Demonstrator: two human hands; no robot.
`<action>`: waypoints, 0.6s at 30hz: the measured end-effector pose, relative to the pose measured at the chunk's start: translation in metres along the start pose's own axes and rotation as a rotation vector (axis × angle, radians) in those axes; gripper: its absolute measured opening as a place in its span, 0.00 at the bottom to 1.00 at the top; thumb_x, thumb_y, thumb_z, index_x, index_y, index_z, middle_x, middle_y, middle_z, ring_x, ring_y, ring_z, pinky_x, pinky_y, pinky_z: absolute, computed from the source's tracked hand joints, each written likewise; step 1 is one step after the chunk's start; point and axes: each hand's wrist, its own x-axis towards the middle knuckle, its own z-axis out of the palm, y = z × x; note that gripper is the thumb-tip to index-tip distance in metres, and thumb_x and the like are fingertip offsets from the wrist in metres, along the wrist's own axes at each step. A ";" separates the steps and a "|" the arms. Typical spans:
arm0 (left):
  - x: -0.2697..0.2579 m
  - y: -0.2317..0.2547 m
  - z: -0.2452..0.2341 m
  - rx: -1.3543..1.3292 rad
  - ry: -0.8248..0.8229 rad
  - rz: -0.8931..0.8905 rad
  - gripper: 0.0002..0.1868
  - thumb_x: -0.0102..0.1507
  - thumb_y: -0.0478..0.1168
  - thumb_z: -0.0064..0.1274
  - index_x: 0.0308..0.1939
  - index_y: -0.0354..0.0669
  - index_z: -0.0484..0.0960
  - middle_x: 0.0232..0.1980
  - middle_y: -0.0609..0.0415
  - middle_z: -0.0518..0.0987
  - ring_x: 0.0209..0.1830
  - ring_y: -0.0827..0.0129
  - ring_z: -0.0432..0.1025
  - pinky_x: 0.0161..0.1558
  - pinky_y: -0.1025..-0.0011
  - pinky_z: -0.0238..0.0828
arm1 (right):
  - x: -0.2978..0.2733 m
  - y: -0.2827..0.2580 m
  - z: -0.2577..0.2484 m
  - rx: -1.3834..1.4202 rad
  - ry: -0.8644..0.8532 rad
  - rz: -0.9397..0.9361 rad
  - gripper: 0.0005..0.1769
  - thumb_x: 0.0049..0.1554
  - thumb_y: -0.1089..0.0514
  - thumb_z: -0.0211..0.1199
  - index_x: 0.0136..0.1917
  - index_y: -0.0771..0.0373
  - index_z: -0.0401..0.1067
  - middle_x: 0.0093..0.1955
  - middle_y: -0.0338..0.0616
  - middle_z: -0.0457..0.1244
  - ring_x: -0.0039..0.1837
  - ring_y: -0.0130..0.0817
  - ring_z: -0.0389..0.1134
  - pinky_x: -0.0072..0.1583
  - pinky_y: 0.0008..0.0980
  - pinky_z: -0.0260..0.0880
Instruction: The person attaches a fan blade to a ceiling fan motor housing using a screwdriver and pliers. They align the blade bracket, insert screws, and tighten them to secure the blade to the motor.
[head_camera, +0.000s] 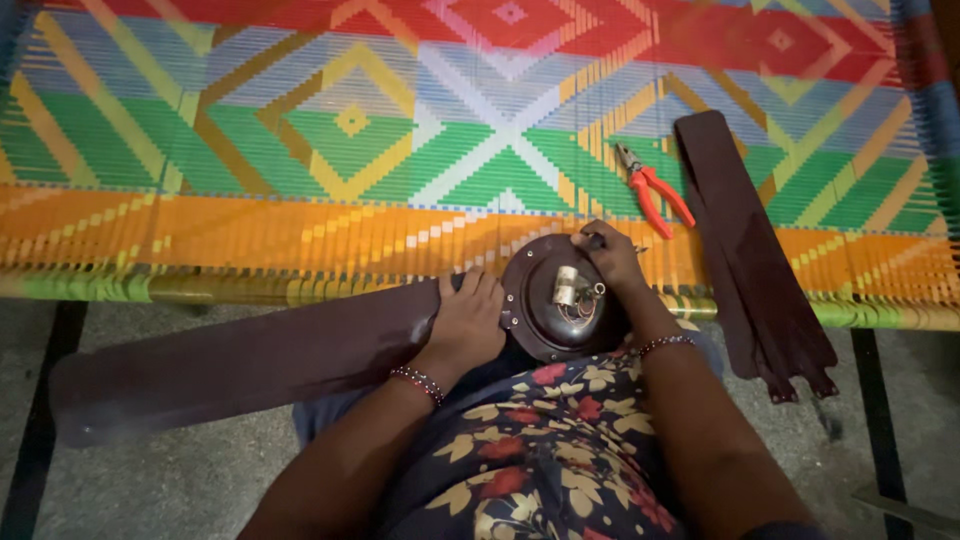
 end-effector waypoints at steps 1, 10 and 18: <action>0.000 -0.002 0.003 -0.012 0.026 0.011 0.23 0.52 0.43 0.56 0.50 0.39 0.78 0.56 0.48 0.73 0.69 0.54 0.59 0.68 0.36 0.44 | 0.000 -0.004 -0.002 -0.064 -0.016 -0.025 0.18 0.57 0.46 0.70 0.49 0.62 0.74 0.36 0.40 0.62 0.42 0.27 0.62 0.47 0.31 0.66; 0.004 -0.026 0.009 -0.007 0.083 0.151 0.25 0.47 0.47 0.59 0.44 0.36 0.78 0.57 0.41 0.72 0.65 0.51 0.59 0.61 0.36 0.47 | 0.006 -0.039 -0.002 -0.049 -0.211 -0.036 0.20 0.60 0.43 0.65 0.45 0.62 0.72 0.36 0.42 0.62 0.42 0.32 0.62 0.48 0.36 0.65; 0.003 -0.014 0.008 -0.016 0.043 0.085 0.23 0.51 0.49 0.58 0.45 0.39 0.78 0.55 0.46 0.73 0.65 0.54 0.60 0.65 0.42 0.49 | -0.023 -0.109 -0.023 -0.591 -0.091 -0.054 0.23 0.59 0.44 0.66 0.63 0.55 0.73 0.45 0.54 0.70 0.49 0.51 0.70 0.49 0.44 0.67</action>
